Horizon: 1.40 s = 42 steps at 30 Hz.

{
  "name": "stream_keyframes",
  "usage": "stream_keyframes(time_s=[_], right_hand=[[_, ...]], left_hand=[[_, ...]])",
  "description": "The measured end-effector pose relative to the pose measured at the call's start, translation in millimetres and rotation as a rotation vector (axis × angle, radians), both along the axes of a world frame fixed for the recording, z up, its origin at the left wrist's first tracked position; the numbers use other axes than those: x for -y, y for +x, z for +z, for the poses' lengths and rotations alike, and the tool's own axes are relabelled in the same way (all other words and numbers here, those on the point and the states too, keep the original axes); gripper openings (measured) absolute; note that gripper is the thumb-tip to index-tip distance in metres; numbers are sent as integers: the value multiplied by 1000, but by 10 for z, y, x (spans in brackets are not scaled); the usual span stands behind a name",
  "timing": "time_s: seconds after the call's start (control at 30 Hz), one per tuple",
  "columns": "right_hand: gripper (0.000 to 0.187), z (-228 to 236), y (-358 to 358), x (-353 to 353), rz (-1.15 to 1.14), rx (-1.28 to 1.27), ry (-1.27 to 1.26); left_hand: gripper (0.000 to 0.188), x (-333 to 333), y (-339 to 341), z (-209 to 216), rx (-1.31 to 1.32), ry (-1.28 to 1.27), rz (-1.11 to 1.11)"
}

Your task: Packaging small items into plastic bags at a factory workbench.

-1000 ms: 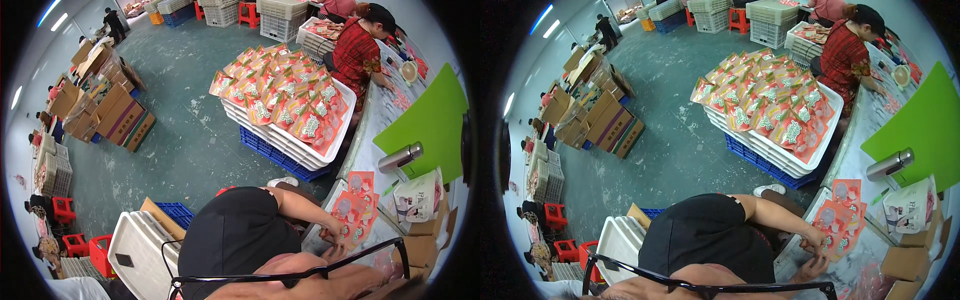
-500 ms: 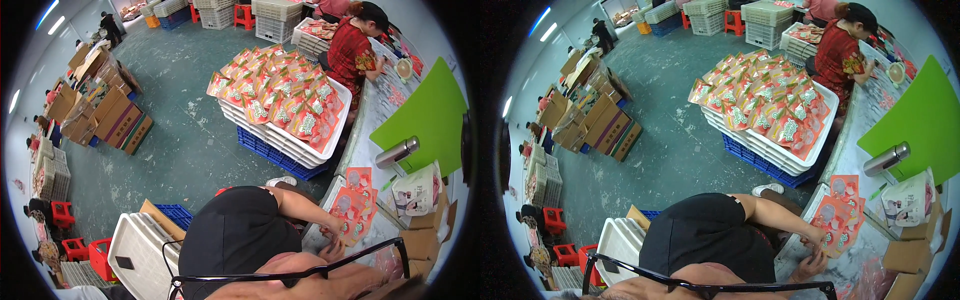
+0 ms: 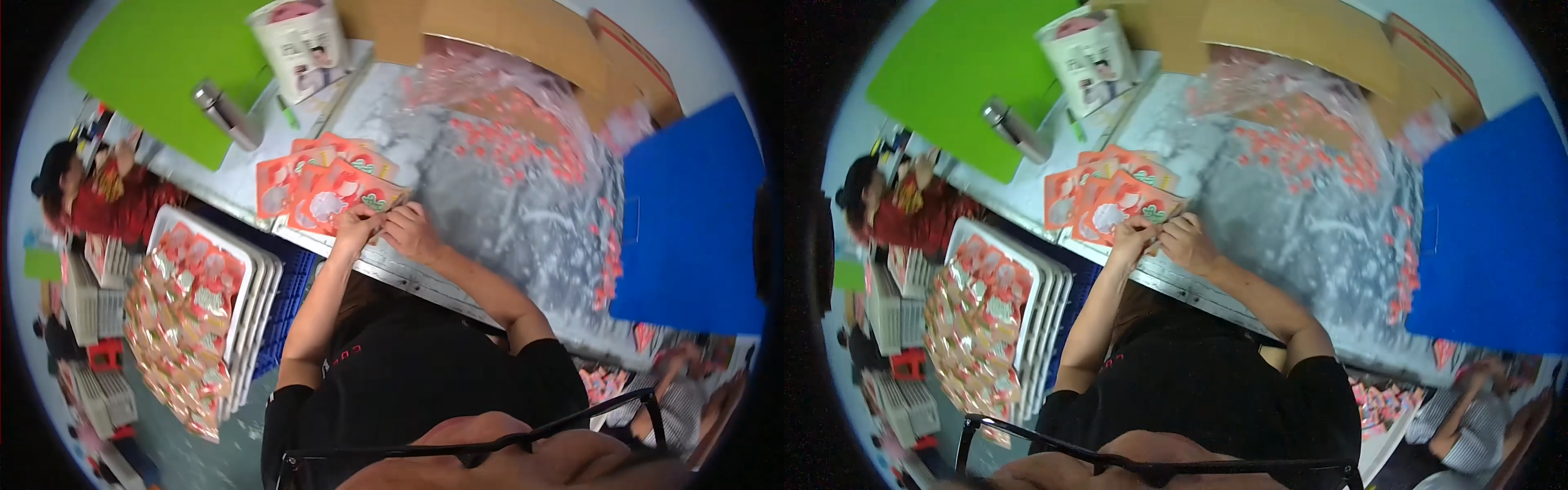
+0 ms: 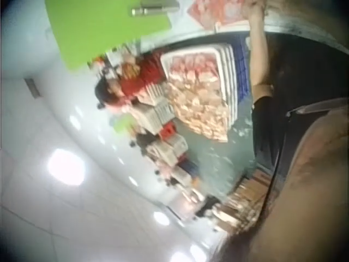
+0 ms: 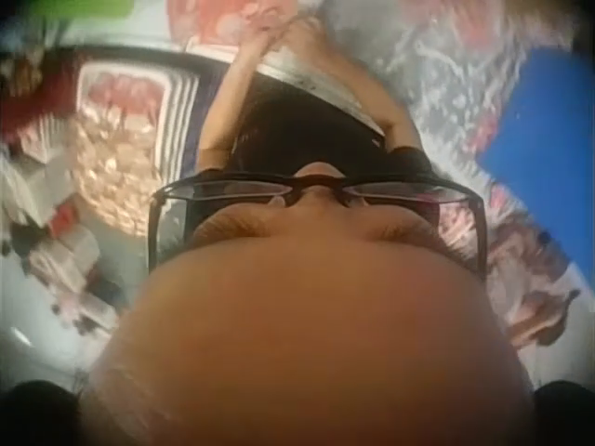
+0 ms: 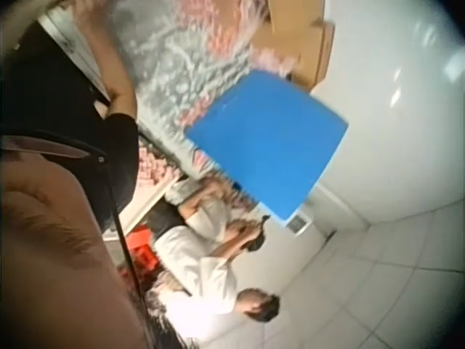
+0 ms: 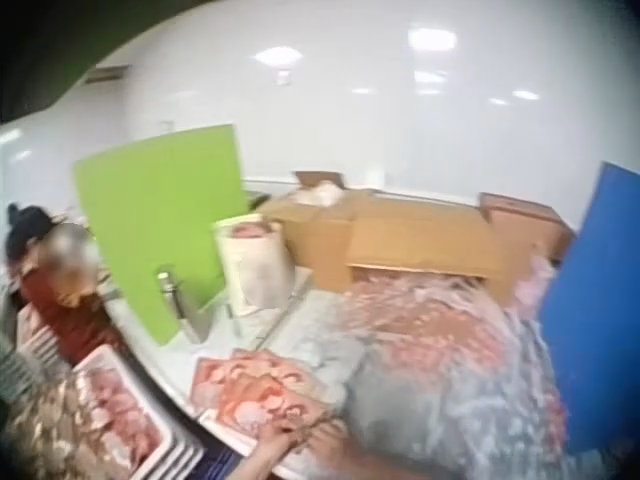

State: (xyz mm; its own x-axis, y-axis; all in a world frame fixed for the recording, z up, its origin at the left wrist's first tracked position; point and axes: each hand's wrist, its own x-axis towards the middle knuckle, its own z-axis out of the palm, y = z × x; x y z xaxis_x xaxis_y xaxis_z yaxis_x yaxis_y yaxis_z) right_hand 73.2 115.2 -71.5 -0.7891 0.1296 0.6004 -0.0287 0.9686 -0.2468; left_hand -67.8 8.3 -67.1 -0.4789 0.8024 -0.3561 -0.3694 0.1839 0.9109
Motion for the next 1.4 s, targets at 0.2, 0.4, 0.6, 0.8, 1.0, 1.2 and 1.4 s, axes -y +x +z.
stream_keyframes(time_s=[0.2,0.4,0.6,0.8,1.0,1.2,1.4], right_hand=[[20,247,208,-92,187,38,-261],[29,503,349,-70,30,575,-370],[39,1004,526,-126,192,630,-469],[39,1121,653,-196,266,495,-277],[39,1236,804,-285,156,690,-297],[37,1510,1138,-363,-103,642,-316],[25,1675,901,-161,232,774,-327]], left_hand=[[15,-173,404,544,-878,83,100],[14,-137,604,872,-983,93,-6],[61,-31,370,1198,-867,218,-430],[123,-83,356,1144,-811,92,-850],[127,-178,63,628,-971,18,-933],[138,-126,115,741,-1085,-269,-1006],[127,-223,468,1184,-868,355,-1005]])
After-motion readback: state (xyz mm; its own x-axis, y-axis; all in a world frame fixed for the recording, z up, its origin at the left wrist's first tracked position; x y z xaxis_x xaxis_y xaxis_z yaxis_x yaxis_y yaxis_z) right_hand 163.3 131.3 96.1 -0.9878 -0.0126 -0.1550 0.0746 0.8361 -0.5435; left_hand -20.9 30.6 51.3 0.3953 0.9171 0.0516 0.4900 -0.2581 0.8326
